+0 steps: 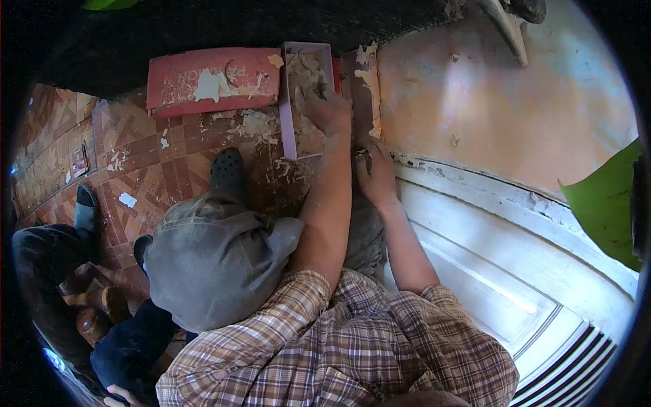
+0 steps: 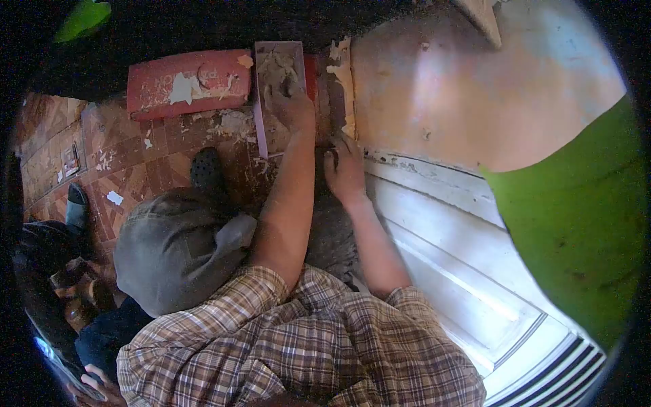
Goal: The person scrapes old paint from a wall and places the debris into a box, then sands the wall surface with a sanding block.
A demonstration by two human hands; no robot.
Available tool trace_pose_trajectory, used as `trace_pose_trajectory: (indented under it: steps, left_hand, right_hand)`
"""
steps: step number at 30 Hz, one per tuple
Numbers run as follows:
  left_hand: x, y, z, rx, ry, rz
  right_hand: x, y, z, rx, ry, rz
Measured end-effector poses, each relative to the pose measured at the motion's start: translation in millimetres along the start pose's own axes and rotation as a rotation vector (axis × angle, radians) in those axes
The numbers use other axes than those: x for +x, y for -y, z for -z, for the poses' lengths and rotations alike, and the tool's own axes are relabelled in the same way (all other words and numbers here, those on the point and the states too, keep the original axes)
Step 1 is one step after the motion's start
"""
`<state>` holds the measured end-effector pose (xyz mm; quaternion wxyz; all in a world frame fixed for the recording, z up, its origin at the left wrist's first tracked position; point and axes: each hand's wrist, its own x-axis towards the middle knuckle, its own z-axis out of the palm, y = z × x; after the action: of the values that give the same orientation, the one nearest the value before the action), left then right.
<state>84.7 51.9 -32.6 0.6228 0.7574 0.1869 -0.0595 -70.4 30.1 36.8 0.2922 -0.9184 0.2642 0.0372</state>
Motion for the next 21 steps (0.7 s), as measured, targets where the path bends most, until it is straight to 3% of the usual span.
trace_pose_trajectory:
  steps: [2, 5, 8, 14, 17, 19, 21]
  left_hand:
    - [2, 5, 5, -0.047, -0.001, 0.035]
    - [8, 4, 9, 0.025, -0.047, 0.046]
    - [9, 5, 10, -0.110, -0.032, -0.010]
    - [-1, 2, 4, -0.252, -0.046, -0.151]
    - [-13, -9, 5, -0.201, 0.045, -0.035]
    - [-19, -23, 10, -0.251, 0.219, 0.125]
    - [-24, -26, 8, -0.216, 0.325, 0.110]
  right_hand:
    - [0, -1, -12, -0.416, -0.109, 0.047]
    - [8, -17, -30, -0.547, -0.018, -0.071]
    - [8, -18, -45, -0.531, -0.111, -0.073]
    - [3, -21, -57, -0.425, -0.058, -0.049]
    - [3, -19, -56, -0.448, -0.005, -0.046]
    - [3, -27, -55, -0.461, -0.002, -0.004]
    - [2, -32, -53, -0.473, 0.003, 0.044]
